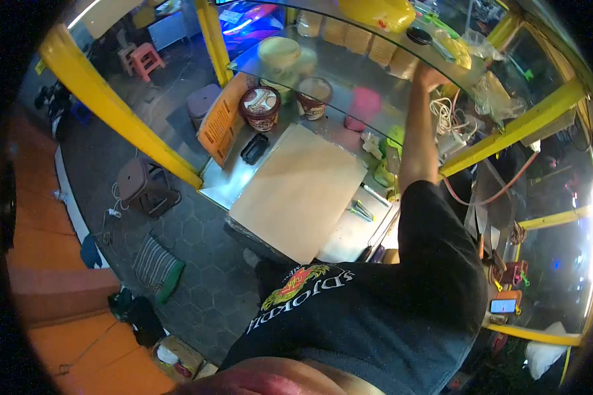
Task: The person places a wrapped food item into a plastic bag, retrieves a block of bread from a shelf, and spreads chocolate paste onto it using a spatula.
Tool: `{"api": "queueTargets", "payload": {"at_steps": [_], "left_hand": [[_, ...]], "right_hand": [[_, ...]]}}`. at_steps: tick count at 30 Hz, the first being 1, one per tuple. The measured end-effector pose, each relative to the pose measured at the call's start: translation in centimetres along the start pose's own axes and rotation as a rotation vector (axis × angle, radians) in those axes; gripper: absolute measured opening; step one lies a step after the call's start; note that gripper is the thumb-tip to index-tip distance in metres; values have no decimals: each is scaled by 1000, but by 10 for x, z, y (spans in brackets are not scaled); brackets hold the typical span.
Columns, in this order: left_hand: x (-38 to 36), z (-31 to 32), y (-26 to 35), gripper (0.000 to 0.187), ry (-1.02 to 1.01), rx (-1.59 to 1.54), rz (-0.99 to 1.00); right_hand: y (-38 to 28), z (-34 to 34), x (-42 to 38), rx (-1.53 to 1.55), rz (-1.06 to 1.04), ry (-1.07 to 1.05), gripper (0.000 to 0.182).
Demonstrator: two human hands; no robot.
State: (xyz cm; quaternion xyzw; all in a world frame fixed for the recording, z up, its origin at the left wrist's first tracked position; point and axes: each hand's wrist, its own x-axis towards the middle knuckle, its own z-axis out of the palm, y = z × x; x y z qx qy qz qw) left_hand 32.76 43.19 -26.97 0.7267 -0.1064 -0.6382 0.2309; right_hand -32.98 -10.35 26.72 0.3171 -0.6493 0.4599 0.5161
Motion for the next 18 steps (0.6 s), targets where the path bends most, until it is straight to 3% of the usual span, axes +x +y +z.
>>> {"api": "queueTargets", "payload": {"at_steps": [1, 3, 5, 6, 8, 9, 10, 11, 13, 14, 16, 17, 18], "left_hand": [[4, -2, 6, 18, -9, 7, 6], [11, -8, 18, 18, -24, 16, 13], [14, -14, 28, 18, -30, 17, 16], [14, -17, 33, 18, -35, 18, 16], [13, -21, 40, 18, -48, 20, 16], [15, -24, 41, 18, -53, 26, 15], [18, -27, 42, 18, -61, 34, 13], [19, -31, 46, 18, -68, 42, 11], [20, -38, 48, 18, -76, 51, 12], [21, -39, 51, 18, -76, 47, 11], [23, -43, 52, 18, -87, 44, 6], [24, -45, 53, 18, -91, 46, 5], [27, -47, 52, 18, -95, 48, 0]], "right_hand": [[-7, -11, -3, 3, -53, -5, 35], [-51, -13, -6, 464, 45, -108, 27], [-69, 11, -2, 366, -351, -260, 38], [-74, 26, 0, 373, -346, -262, 38], [-65, 70, 13, 438, -662, -369, 28], [-50, 100, 10, 249, -849, -146, 27], [-28, 120, -1, 241, -846, -153, 27], [-43, 91, 2, -230, -930, -232, 25], [-72, 37, 10, -124, -698, -639, 26], [-71, 26, 4, -124, -696, -642, 26], [-72, 8, 1, 75, -659, -170, 31], [-73, -5, 4, 76, -659, -165, 31], [-82, -29, 13, 295, -514, -173, 34]]}}
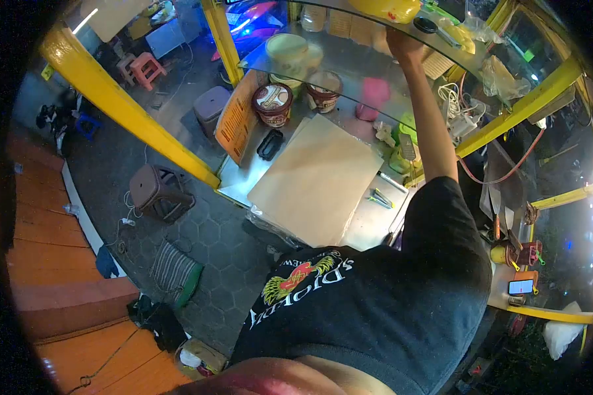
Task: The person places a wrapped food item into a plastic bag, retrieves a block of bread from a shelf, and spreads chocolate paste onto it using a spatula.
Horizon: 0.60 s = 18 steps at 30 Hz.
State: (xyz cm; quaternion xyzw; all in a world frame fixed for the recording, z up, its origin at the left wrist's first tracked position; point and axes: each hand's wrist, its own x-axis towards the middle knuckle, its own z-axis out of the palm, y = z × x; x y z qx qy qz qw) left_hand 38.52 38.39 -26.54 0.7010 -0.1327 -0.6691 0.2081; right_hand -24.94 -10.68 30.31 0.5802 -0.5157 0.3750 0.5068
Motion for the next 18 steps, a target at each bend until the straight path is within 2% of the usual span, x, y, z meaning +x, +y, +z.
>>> {"api": "queueTargets", "payload": {"at_steps": [1, 2, 4, 5, 7, 8, 10, 11, 12, 14, 16, 17, 18], "left_hand": [[0, -2, 0, 18, -4, -2, -2], [1, -4, 1, 18, -5, 0, -2], [2, -7, 3, 18, -9, -14, 0], [1, -6, 5, 18, -11, -22, 3], [4, -7, 8, 18, -40, -71, 4], [5, -7, 9, 18, -71, -108, -3], [12, -11, 9, 18, -144, -228, -42], [13, -8, 11, 18, -133, -288, -65], [15, 2, 15, 17, 190, -213, 3], [-7, 11, 28, 18, 152, -335, 39], [-11, 12, 27, 23, 53, -120, 173], [-11, 12, 20, 23, 28, -38, 208], [-10, 12, 14, 23, 9, 18, 231]], "right_hand": [[-6, -13, 5, 218, 124, 68, 37], [-2, -13, 3, 216, 127, 70, 37], [16, 0, -9, 208, 285, -114, 44], [21, 15, -18, 212, 285, -113, 44], [27, 65, -40, -46, 84, -368, 45], [23, 90, -58, 30, 228, -981, 59], [-28, 52, -49, -27, 563, -927, 77], [-37, 34, -39, -20, 560, -924, 77], [-42, 19, -29, 52, 555, -1000, 83], [-43, 6, -31, 126, 550, -1076, 90], [-34, 7, -46, 206, 426, -987, 84], [-33, 0, -50, 208, 427, -984, 84], [-38, -22, -50, 367, 528, -968, 76]]}}
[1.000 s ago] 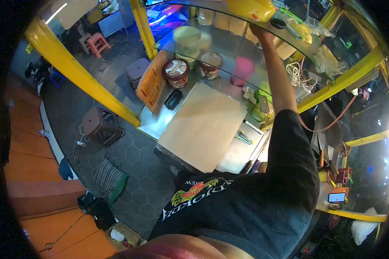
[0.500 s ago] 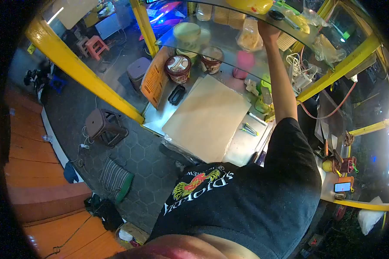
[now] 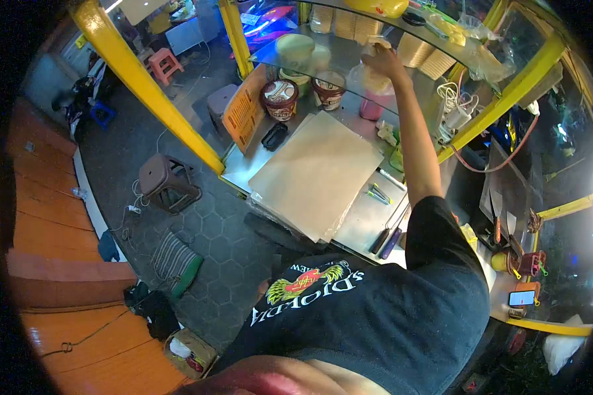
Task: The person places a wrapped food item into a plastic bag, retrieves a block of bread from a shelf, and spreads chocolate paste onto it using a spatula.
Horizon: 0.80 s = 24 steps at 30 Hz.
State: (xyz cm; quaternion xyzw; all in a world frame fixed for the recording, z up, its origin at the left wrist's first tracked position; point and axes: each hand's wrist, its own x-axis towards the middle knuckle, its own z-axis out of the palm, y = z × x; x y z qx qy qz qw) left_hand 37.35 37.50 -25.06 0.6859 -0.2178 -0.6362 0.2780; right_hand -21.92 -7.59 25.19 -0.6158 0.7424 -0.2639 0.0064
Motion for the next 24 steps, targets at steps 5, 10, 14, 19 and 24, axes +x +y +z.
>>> {"api": "queueTargets", "payload": {"at_steps": [5, 10, 14, 19, 24], "left_hand": [[0, -7, -29, 24, -46, 78, -12], [-15, -43, -49, 26, -63, 94, -27], [-29, -97, -75, 27, -58, 52, -3], [-122, -144, -77, 36, 177, -203, -22], [-125, -157, -151, 45, -53, 918, 232]], "right_hand": [[-14, -31, -86, 1413, 196, -320, 43], [-88, -71, -205, 1843, 199, -33, 58], [-89, 8, -282, 2469, -210, -360, 78], [-129, 9, -378, 2669, -158, -857, 84], [-127, -73, -428, 2548, -155, -376, 79]]}}
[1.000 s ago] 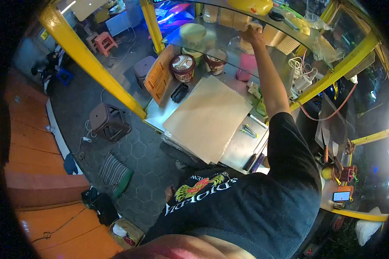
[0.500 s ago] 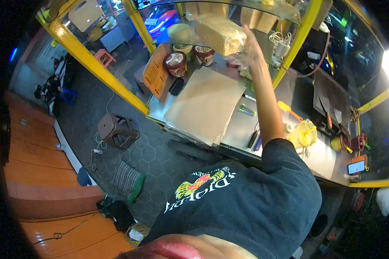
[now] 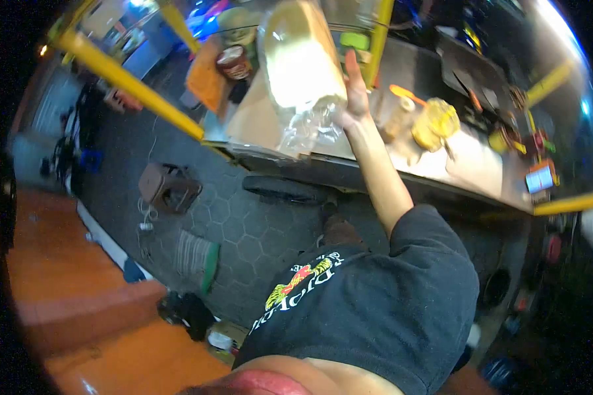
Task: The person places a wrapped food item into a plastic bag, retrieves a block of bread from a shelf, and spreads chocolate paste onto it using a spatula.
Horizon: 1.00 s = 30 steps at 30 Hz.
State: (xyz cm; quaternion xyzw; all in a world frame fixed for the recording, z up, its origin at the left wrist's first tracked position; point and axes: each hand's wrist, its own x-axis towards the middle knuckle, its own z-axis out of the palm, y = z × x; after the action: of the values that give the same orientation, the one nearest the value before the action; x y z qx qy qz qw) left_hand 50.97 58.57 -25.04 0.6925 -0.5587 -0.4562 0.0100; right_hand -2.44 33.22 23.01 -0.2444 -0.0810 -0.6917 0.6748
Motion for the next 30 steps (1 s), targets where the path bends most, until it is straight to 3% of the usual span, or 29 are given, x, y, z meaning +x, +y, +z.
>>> {"api": "queueTargets", "payload": {"at_steps": [4, 6, 12, 16, 18, 20, 22, 24, 25, 27, 29, 30], "left_hand": [[34, -7, 0, 44, -180, -290, -132], [46, -15, 9, 43, -247, -332, -153], [75, -28, 49, 41, -318, -460, -220], [111, -29, 115, 39, -270, -596, -234], [104, -32, 185, 32, -165, -602, -255], [108, -10, 227, 32, -164, -516, -199], [104, 29, 264, 31, -160, -491, -173], [102, 81, 306, 32, -375, -389, -239], [97, 114, 321, 32, -456, -220, 25], [64, 167, 352, 32, -590, 13, 285], [32, 219, 393, 32, -650, 73, 359], [22, 244, 416, 33, -660, 92, 304]], "right_hand": [[-48, -2, -46, -165, -272, 55, 78], [-60, 1, -83, -72, -316, 33, 67], [-96, 15, -232, -330, -473, 332, 60], [-147, 31, -322, -471, -514, 474, 55], [-179, 36, -355, -540, -470, 542, 53], [-209, 38, -376, -688, -564, 566, 60], [-244, 20, -395, -795, -740, 762, 64], [-278, 22, -409, -877, -778, 827, 67], [-298, 11, -416, -1005, -858, 866, 71], [-334, 2, -424, -1213, -901, 920, 78], [-359, -13, -426, -1353, -920, 966, 83], [-373, -22, -426, -1415, -923, 961, 86]]}}
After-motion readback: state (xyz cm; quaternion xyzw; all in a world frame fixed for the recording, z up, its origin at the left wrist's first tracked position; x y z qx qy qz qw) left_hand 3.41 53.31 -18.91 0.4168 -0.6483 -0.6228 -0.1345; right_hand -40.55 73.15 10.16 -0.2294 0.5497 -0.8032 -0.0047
